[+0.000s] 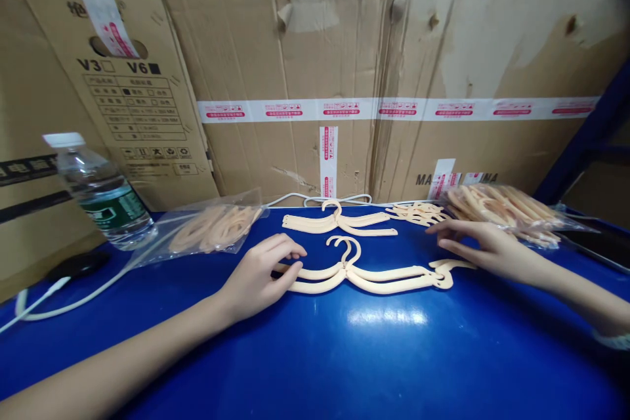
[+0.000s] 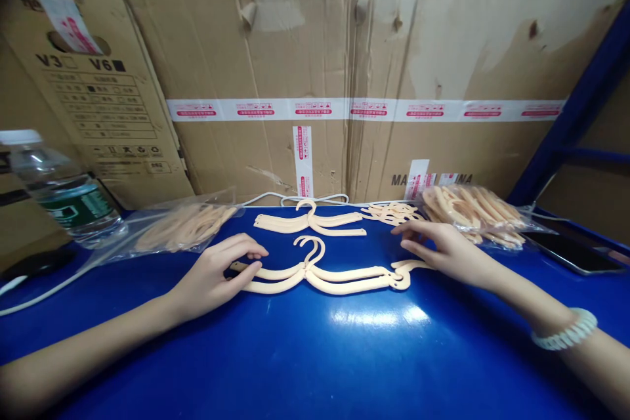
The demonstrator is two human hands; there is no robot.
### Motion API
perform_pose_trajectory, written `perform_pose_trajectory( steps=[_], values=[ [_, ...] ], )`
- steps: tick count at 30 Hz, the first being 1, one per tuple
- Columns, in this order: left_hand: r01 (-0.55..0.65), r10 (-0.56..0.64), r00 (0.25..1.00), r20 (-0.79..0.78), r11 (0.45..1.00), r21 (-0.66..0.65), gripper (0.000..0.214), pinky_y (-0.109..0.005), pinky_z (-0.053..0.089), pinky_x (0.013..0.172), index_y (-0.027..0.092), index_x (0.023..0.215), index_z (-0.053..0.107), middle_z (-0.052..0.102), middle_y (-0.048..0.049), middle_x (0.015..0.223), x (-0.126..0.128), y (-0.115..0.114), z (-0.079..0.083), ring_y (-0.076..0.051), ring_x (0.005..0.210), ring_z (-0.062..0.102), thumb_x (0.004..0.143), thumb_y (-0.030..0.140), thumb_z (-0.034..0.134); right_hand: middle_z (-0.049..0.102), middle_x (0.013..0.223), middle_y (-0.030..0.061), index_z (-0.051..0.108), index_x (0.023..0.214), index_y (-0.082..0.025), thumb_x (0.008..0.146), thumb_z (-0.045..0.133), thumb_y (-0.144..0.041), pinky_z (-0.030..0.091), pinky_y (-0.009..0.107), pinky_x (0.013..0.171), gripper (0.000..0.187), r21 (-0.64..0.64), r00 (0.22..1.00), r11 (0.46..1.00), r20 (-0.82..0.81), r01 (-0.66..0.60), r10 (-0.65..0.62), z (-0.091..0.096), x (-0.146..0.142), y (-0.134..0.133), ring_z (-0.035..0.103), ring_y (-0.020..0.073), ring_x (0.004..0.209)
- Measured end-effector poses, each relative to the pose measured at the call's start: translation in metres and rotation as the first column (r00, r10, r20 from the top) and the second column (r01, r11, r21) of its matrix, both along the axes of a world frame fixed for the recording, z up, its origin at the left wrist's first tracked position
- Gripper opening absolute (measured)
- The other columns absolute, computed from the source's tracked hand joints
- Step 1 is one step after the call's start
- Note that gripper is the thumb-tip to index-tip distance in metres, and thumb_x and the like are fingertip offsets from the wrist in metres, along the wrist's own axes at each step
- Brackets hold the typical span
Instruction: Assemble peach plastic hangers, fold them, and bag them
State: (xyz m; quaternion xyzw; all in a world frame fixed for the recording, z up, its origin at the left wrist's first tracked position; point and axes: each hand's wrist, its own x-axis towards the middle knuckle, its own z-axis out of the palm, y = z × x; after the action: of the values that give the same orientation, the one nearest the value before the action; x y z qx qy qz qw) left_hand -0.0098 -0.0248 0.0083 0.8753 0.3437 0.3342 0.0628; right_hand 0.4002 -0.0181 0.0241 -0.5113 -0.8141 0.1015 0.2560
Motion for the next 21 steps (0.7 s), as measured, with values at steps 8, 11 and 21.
perform_pose_trajectory(
  steps=[8, 11, 21],
  values=[
    [0.037, -0.039, 0.998, -0.047, 0.998, -0.041, 0.014, -0.027, 0.043, 0.067, 0.017, 0.084, 0.063, 0.062, -0.0022, 0.08, 0.0006, -0.0003, 0.0004, -0.015, 0.073, 0.057, 0.091, 0.015, 0.05, 0.073, 0.094, 0.01, 0.069, 0.101, -0.018, 0.088, 0.052, -0.05, 0.052, 0.037, 0.076, 0.038, 0.091, 0.997, 0.993, -0.001, 0.071, -0.072, 0.0009, -0.0007, -0.0011, 0.067, 0.0278, 0.087],
    [0.039, -0.04, 0.998, -0.044, 0.999, -0.035, 0.014, -0.027, 0.043, 0.066, 0.017, 0.084, 0.063, 0.062, -0.002, 0.079, 0.0008, -0.0005, 0.0008, -0.015, 0.072, 0.057, 0.09, 0.014, 0.05, 0.074, 0.095, 0.0092, 0.07, 0.098, -0.019, 0.086, 0.053, -0.049, 0.052, 0.037, 0.075, 0.037, 0.106, 0.996, 0.99, -0.015, 0.089, -0.088, 0.0002, -0.0005, 0.0003, 0.068, 0.028, 0.087],
    [0.025, -0.025, 1.0, -0.002, 0.999, 0.046, 0.013, -0.03, 0.045, 0.072, 0.016, 0.088, 0.062, 0.063, -0.0033, 0.082, 0.0001, 0.0006, -0.0004, -0.016, 0.078, 0.057, 0.09, 0.013, 0.05, 0.076, 0.088, 0.007, 0.072, 0.09, -0.02, 0.083, 0.054, -0.047, 0.053, 0.036, 0.072, 0.033, 0.183, 0.988, 0.972, -0.079, 0.148, -0.136, 0.0002, -0.0047, -0.0009, 0.069, 0.0265, 0.08]
  ],
)
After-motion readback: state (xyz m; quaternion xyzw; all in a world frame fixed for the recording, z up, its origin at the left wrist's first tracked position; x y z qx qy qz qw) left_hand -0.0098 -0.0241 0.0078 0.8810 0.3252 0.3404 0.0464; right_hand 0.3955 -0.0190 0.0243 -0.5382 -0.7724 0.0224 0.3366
